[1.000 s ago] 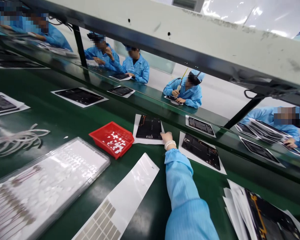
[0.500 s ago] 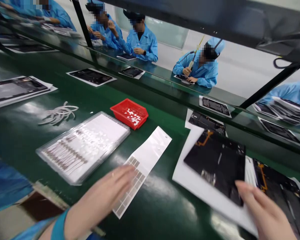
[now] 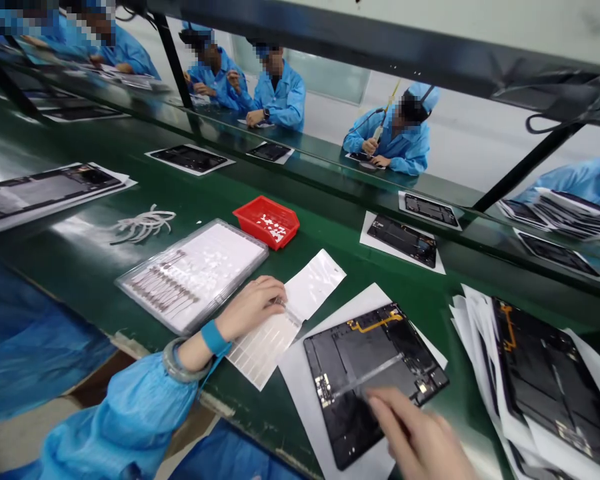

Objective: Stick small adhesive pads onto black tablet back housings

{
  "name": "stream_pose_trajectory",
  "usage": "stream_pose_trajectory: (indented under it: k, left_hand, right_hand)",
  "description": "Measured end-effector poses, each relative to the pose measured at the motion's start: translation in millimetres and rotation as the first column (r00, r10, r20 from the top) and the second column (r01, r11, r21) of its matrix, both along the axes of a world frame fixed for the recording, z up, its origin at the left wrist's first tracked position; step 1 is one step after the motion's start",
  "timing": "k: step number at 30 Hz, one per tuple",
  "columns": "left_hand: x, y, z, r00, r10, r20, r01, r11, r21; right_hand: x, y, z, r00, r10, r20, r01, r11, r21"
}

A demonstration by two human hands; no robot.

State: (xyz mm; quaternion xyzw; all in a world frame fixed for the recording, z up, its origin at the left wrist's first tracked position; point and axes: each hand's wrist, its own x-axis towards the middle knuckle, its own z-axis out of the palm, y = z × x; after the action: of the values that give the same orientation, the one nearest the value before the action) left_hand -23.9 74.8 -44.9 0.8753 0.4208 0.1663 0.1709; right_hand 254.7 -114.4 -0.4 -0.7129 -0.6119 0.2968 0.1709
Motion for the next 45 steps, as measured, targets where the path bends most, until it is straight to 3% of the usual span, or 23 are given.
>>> stream_pose_trajectory:
  k: [3, 6, 11, 17, 21, 23, 26, 28, 30, 33, 36, 39, 45]
  left_hand:
    - [0.0, -1.0, -2.7, 0.999, 0.043, 0.02, -0.043, 0.999, 0.012]
    - [-0.2, -0.7, -6.0, 0.998, 0.057, 0.023, -0.057, 0.998, 0.029]
    - [-1.3, 0.6, -6.8, 0.999, 0.033, -0.001, -0.033, 0.997, 0.073]
    - [-1.4, -0.1, -9.5, 1.0, 0.013, -0.01, -0.011, 0.993, 0.115]
    - [-5.0, 4.1, -14.3, 1.0, 0.005, 0.004, -0.006, 0.992, 0.124]
    - [-9.8, 5.3, -12.4, 1.0, -0.004, 0.016, 0.002, 0.992, 0.126]
    - [-14.5, -3.3, -1.4, 0.999, 0.009, 0.053, -0.017, 0.99, 0.142]
    - [-10.7, -20.2, 7.1, 0.997, 0.001, 0.082, -0.016, 0.984, 0.176]
    - [0.1, -45.6, 10.2, 0.992, -0.103, 0.079, 0.082, 0.968, 0.239]
    - [22.8, -88.2, -0.4, 0.95, -0.311, -0.017, 0.302, 0.907, 0.292]
    - [40.0, -115.6, -19.2, 0.926, -0.373, -0.052, 0.369, 0.869, 0.329]
    - [44.7, -121.0, -28.3, 0.934, -0.357, 0.0, 0.338, 0.886, 0.317]
    - [41.8, -115.8, -20.7, 0.946, -0.323, 0.028, 0.305, 0.914, 0.268]
  right_hand:
    - [-35.4, 45.5, 12.9, 0.959, 0.274, 0.076, -0.281, 0.954, 0.107]
    - [-70.6, 90.0, 7.7, 0.906, 0.399, 0.144, -0.422, 0.88, 0.217]
    - [-107.2, 143.0, -7.2, 0.861, 0.409, 0.303, -0.479, 0.851, 0.215]
    - [-120.8, 166.8, -15.5, 0.807, 0.421, 0.414, -0.507, 0.853, 0.122]
    - [-122.4, 162.3, -15.6, 0.794, 0.42, 0.44, -0.514, 0.85, 0.116]
    - [-115.0, 153.9, -9.6, 0.838, 0.387, 0.384, -0.479, 0.859, 0.181]
    - [-86.9, 132.2, 5.5, 0.956, 0.285, 0.065, -0.292, 0.914, 0.283]
    - [-62.7, 111.1, 12.7, 0.969, 0.189, -0.157, -0.154, 0.966, 0.21]
    - [-43.0, 87.0, 11.4, 0.963, 0.108, -0.249, -0.091, 0.993, 0.079]
    - [-31.8, 54.8, -7.8, 0.974, 0.05, -0.221, -0.048, 0.999, 0.015]
    - [-37.3, 37.4, -32.7, 0.993, 0.002, -0.117, 0.012, 0.992, 0.124]
    - [-45.6, 33.5, -46.4, 0.999, -0.044, -0.013, 0.046, 0.973, 0.225]
    - [-51.4, 34.2, -50.0, 0.992, -0.078, 0.097, 0.052, 0.968, 0.245]
